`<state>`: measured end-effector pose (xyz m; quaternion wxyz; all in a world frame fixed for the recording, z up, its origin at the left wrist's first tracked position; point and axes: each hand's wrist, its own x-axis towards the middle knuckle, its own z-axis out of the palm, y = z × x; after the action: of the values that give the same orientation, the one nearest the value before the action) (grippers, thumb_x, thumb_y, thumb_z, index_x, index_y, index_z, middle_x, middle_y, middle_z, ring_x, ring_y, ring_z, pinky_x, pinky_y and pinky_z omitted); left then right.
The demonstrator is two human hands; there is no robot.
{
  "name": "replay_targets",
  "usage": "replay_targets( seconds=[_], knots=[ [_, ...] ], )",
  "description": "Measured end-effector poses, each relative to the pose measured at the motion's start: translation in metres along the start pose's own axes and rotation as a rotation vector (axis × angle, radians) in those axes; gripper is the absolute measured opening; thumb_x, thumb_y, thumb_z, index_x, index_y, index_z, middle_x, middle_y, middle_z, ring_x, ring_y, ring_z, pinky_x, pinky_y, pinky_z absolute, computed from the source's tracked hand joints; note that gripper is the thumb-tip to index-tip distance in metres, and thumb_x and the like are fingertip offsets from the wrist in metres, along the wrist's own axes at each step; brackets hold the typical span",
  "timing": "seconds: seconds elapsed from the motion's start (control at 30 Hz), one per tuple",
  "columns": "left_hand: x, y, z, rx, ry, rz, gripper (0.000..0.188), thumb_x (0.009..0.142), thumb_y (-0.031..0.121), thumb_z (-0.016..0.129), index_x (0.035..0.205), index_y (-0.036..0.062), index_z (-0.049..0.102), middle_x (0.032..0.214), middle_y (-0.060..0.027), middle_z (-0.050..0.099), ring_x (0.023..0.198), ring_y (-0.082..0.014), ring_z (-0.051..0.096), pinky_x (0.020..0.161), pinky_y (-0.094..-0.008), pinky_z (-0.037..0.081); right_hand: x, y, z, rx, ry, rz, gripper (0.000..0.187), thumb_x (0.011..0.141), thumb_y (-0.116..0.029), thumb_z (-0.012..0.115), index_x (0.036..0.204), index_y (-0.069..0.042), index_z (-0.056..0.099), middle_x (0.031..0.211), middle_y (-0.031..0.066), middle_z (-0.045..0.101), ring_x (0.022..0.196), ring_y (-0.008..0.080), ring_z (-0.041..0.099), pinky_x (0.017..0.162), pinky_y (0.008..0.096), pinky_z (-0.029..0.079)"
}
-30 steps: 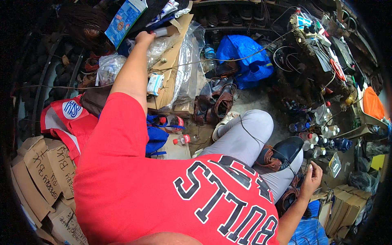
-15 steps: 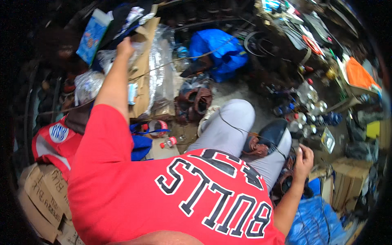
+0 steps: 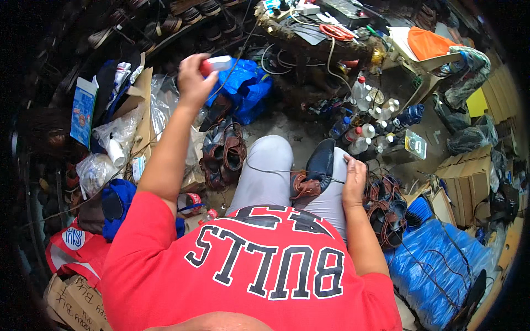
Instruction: Hand-sewing or stitching the upper component of a leather shoe.
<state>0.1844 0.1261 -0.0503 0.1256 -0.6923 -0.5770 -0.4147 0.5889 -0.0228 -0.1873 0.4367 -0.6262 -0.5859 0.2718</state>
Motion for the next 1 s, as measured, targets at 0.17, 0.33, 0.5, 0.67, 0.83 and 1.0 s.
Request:
replay_targets(
  seconds=[0.17,0.33,0.5,0.67,0.83,1.0],
  knots=[
    [0.073,0.049,0.085,-0.208,0.051,-0.06,0.04,0.059,0.019,0.075,0.096,0.008,0.062,0.09,-0.0109,0.059,0.085,-0.0249,0.058,0.079,-0.0342,0.049,-0.004,-0.005,-0.001,0.043,0.001,-0.01,0.043,0.098,-0.032,0.033,0.107,-0.001,0.06,0.104,0.0135,0.051,0.101,0.0244,0.049,0.092,0.0316,0.036],
    [0.125,0.061,0.136,-0.193,-0.034,-0.213,0.052,0.057,0.029,0.082,0.099,0.0061,0.061,0.101,-0.0149,0.06,0.095,-0.0293,0.058,0.083,-0.0369,0.048,-0.003,-0.005,-0.003,0.042,0.012,-0.01,0.043,0.098,-0.034,0.034,0.107,-0.001,0.061,0.105,0.0139,0.051,0.101,0.0253,0.049,0.093,0.0322,0.035],
    [0.129,0.055,0.155,-0.01,-0.112,-0.242,0.067,0.053,0.035,0.086,0.109,0.0086,0.062,0.091,-0.011,0.067,0.085,-0.0246,0.065,0.08,-0.0326,0.05,0.001,-0.001,-0.002,0.108,0.003,-0.022,0.042,0.097,-0.033,0.036,0.105,-0.001,0.061,0.102,0.014,0.052,0.101,0.0253,0.049,0.093,0.033,0.035],
    [0.122,0.041,0.16,-0.08,-0.04,-0.113,0.061,0.052,0.028,0.085,0.105,0.0067,0.063,0.092,-0.0113,0.066,0.086,-0.0243,0.064,0.08,-0.0336,0.05,0.001,-0.009,-0.003,0.14,-0.008,-0.025,0.04,0.097,-0.033,0.037,0.105,-0.001,0.061,0.102,0.0136,0.052,0.1,0.0247,0.049,0.093,0.0321,0.035],
    [0.119,0.057,0.156,-0.217,-0.073,-0.159,0.048,0.058,0.02,0.082,0.1,0.0062,0.064,0.09,-0.0089,0.067,0.08,-0.0185,0.066,0.075,-0.0291,0.051,-0.005,-0.005,-0.007,0.129,-0.01,-0.042,0.039,0.096,-0.032,0.037,0.104,-0.001,0.061,0.102,0.0137,0.052,0.101,0.0254,0.048,0.093,0.0321,0.035],
    [0.12,0.08,0.133,-0.263,0.056,-0.018,0.047,0.06,0.023,0.081,0.1,0.0055,0.065,0.088,-0.0101,0.065,0.072,-0.0166,0.064,0.069,-0.028,0.051,-0.005,-0.007,-0.011,0.154,-0.013,-0.036,0.04,0.097,-0.031,0.036,0.106,0.0,0.06,0.103,0.0135,0.052,0.101,0.0251,0.048,0.093,0.0321,0.035]
  ],
)
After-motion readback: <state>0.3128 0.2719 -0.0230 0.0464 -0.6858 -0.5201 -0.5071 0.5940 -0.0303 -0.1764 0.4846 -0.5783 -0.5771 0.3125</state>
